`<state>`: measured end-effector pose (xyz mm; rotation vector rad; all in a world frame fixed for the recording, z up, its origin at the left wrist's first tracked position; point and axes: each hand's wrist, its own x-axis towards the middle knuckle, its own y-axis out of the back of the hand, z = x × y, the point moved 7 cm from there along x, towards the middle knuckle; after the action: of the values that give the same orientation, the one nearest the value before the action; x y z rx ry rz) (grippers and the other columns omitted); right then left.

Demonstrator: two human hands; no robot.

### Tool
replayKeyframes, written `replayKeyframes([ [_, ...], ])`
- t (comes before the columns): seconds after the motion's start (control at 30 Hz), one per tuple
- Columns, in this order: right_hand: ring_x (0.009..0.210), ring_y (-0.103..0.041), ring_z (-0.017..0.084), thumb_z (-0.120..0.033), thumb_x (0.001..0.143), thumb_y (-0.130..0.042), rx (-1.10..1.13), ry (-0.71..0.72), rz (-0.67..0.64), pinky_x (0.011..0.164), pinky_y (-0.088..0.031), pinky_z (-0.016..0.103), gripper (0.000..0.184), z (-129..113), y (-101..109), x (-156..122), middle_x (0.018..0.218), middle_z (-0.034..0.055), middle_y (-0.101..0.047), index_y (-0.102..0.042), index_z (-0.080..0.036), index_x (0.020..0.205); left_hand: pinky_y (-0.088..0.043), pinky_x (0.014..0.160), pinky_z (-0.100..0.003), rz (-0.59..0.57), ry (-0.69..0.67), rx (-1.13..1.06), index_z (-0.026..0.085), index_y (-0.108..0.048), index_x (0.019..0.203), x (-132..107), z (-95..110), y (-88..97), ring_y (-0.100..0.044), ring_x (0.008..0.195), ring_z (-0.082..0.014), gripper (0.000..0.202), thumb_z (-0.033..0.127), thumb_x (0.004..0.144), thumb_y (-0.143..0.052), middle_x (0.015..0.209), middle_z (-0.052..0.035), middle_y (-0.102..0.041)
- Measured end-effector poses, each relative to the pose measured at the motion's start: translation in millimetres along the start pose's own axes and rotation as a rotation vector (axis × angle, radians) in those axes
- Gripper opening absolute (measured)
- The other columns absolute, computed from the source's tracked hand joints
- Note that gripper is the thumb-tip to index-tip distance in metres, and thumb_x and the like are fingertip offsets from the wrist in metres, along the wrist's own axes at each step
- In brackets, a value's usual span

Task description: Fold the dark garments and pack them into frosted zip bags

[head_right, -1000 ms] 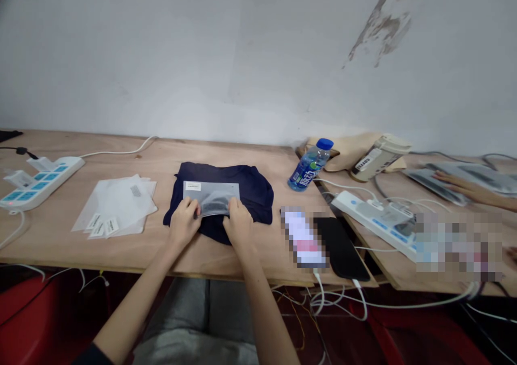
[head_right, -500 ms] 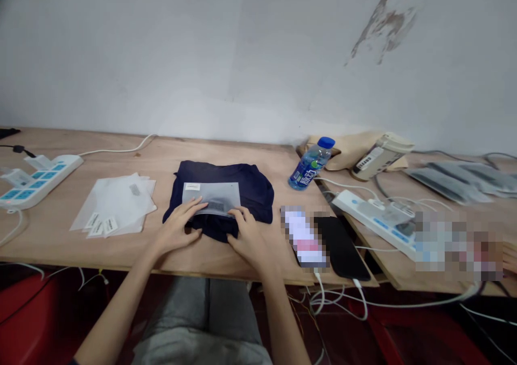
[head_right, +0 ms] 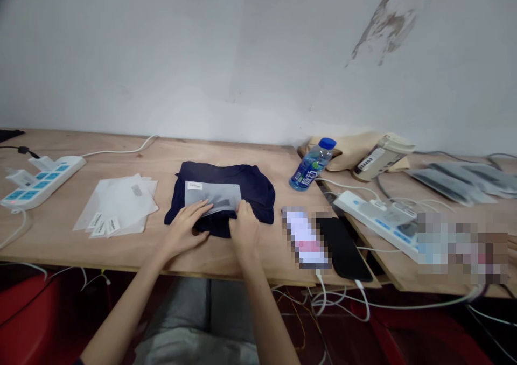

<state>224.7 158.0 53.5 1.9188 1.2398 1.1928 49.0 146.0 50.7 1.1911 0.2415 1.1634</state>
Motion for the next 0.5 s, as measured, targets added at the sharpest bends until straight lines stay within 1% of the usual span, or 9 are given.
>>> replayKeyframes([
  [0.03, 0.064, -0.051, 0.016, -0.005, 0.075, -0.046, -0.018, -0.025, 0.000, 0.056, -0.026, 0.027, 0.020, 0, -3, 1, 0.081, 0.0026, -0.057, -0.051, -0.020, 0.086, -0.036, 0.111, -0.046, 0.015, 0.007, 0.013, 0.026, -0.040, 0.143, 0, -1, -1.0, -0.042, 0.136, -0.0259, 0.068, 0.021, 0.079, -0.063, 0.148, -0.0078, -0.046],
  [0.1, 0.066, -0.053, 0.016, -0.004, 0.076, -0.047, -0.028, -0.017, -0.026, 0.056, -0.027, 0.027, 0.021, -2, -3, 3, 0.082, 0.0028, -0.058, -0.053, -0.020, 0.088, -0.037, 0.110, -0.044, 0.050, 0.028, 0.037, 0.024, -0.044, 0.139, 0, -3, -2.0, -0.044, 0.134, -0.0250, 0.060, 0.020, 0.082, -0.061, 0.146, -0.0078, -0.048],
  [0.13, 0.069, -0.055, 0.017, -0.004, 0.076, -0.048, -0.015, 0.016, -0.051, 0.058, -0.030, 0.027, 0.022, -3, -1, 3, 0.085, 0.0034, -0.058, -0.054, -0.020, 0.090, -0.038, 0.109, -0.044, 0.063, 0.039, 0.048, 0.024, -0.047, 0.137, 0, -5, -2.3, -0.046, 0.133, -0.0246, 0.055, 0.020, 0.084, -0.060, 0.144, -0.0077, -0.050],
  [0.2, 0.076, -0.058, 0.018, -0.006, 0.077, -0.050, 0.037, 0.124, -0.133, 0.063, -0.036, 0.026, 0.023, -6, 8, 0, 0.092, 0.0047, -0.060, -0.055, -0.019, 0.096, -0.040, 0.106, -0.042, 0.077, 0.057, 0.067, 0.024, -0.051, 0.133, 0, -9, -2.9, -0.049, 0.129, -0.0241, 0.048, 0.019, 0.086, -0.059, 0.140, -0.0070, -0.054],
  [0.3, 0.086, -0.060, 0.019, -0.014, 0.079, -0.057, 0.079, 0.289, -0.248, 0.071, -0.044, 0.028, 0.029, -7, 26, -11, 0.105, 0.0068, -0.059, -0.055, -0.020, 0.107, -0.044, 0.102, -0.041, 0.087, 0.061, 0.084, 0.024, -0.055, 0.127, -1, -11, -4.6, -0.053, 0.125, -0.0236, 0.042, 0.016, 0.086, -0.058, 0.136, -0.0062, -0.057],
  [0.4, 0.098, -0.058, 0.026, -0.019, 0.077, -0.063, -0.020, 0.386, -0.243, 0.082, -0.047, 0.037, 0.040, -6, 38, -20, 0.115, 0.0103, -0.058, -0.056, -0.020, 0.116, -0.048, 0.096, -0.041, 0.108, 0.069, 0.107, 0.023, -0.060, 0.119, -1, -12, -5.9, -0.057, 0.119, -0.0240, 0.037, 0.011, 0.084, -0.057, 0.130, -0.0062, -0.061],
  [0.5, 0.110, -0.053, 0.030, -0.018, 0.075, -0.064, -0.078, 0.461, -0.229, 0.091, -0.046, 0.045, 0.051, -9, 33, -25, 0.130, 0.0124, -0.054, -0.053, -0.021, 0.125, -0.050, 0.093, -0.041, 0.118, 0.069, 0.113, 0.023, -0.063, 0.112, 2, -12, -5.3, -0.061, 0.112, -0.0244, 0.035, 0.007, 0.081, -0.056, 0.123, -0.0057, -0.065],
])
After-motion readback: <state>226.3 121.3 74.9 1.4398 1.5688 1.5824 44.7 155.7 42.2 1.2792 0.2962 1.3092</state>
